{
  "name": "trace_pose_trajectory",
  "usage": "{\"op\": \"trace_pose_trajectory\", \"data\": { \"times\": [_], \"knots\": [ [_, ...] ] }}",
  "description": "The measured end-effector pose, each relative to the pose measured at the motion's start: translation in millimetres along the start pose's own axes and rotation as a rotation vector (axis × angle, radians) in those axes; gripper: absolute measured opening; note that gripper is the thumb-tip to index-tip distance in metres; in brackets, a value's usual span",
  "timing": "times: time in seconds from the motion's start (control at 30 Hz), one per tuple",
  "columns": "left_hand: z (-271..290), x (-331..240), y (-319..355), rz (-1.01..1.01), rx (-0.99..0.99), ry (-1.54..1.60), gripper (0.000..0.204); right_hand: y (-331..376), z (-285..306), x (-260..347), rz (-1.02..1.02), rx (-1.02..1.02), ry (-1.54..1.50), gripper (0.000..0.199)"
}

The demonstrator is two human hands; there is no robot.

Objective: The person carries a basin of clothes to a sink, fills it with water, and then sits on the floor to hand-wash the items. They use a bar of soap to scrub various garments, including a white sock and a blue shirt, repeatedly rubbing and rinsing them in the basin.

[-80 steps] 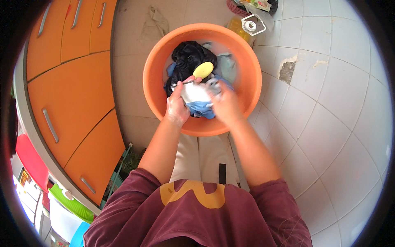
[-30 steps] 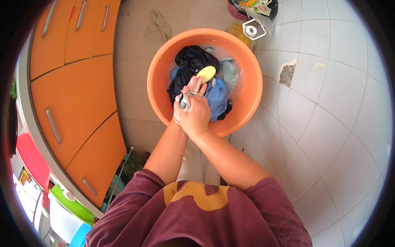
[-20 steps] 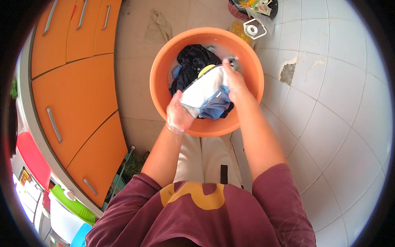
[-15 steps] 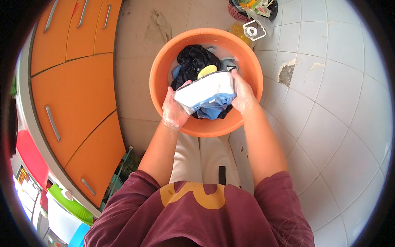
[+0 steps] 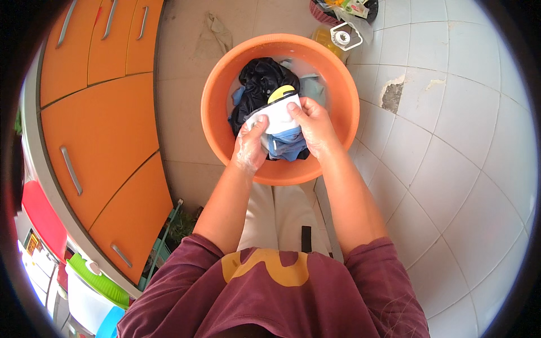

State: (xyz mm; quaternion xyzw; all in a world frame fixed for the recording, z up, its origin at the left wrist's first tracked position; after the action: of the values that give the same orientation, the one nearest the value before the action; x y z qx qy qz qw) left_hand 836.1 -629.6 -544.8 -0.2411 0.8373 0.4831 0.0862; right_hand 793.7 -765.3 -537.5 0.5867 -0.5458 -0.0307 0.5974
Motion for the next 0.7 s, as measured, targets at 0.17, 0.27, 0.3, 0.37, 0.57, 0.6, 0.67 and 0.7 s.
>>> {"op": "trace_pose_trajectory", "data": {
  "times": [0.17, 0.27, 0.3, 0.37, 0.57, 0.6, 0.67, 0.7],
  "knots": [
    [-0.9, 3.7, -3.8, 0.011, 0.003, 0.028, 0.027, 7.4, -7.2, 5.2, -0.235, 0.122, -0.302, 0.028],
    [-2.7, 1.9, -7.4, -0.040, -0.068, -0.082, 0.030, 11.5, -5.4, -1.1, -0.333, 0.079, -0.390, 0.030],
    [-4.0, 1.2, -8.2, -0.053, -0.097, -0.126, 0.031, 10.1, -1.3, -11.7, -0.341, 0.024, -0.376, 0.031],
    [-4.5, 0.8, -12.7, -0.101, -0.131, -0.218, 0.034, 12.6, -2.0, -24.4, -0.323, -0.043, -0.312, 0.034],
    [5.2, 8.9, -19.4, -0.117, -0.231, -0.029, 0.021, 16.5, -9.9, -9.9, 0.073, -0.174, -0.013, 0.025],
    [7.7, 10.9, -20.4, -0.098, -0.238, 0.036, 0.018, 17.0, -11.1, -3.5, 0.178, -0.190, 0.043, 0.024],
    [9.9, 12.3, -22.1, -0.056, -0.250, 0.165, 0.012, 41.1, -32.3, -4.1, 0.404, -0.138, 0.523, 0.018],
    [9.5, 10.4, -26.2, 0.009, -0.188, 0.165, 0.007, 57.2, -54.0, -4.0, 0.620, 0.040, 0.679, 0.022]
  ]
}}
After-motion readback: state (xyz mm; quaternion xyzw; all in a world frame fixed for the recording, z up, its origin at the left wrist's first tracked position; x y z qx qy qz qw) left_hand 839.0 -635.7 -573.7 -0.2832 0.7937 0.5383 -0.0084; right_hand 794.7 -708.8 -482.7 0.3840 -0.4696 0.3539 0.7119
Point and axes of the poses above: each hand's wrist, its own y-axis away from the middle knuckle, its own z-axis out of the back of the hand, x = y × z, the point moved 5 cm from there along -y, towards the middle knuckle, and after that the axes turned 4 degrees about -x, right-handed, at the moved point
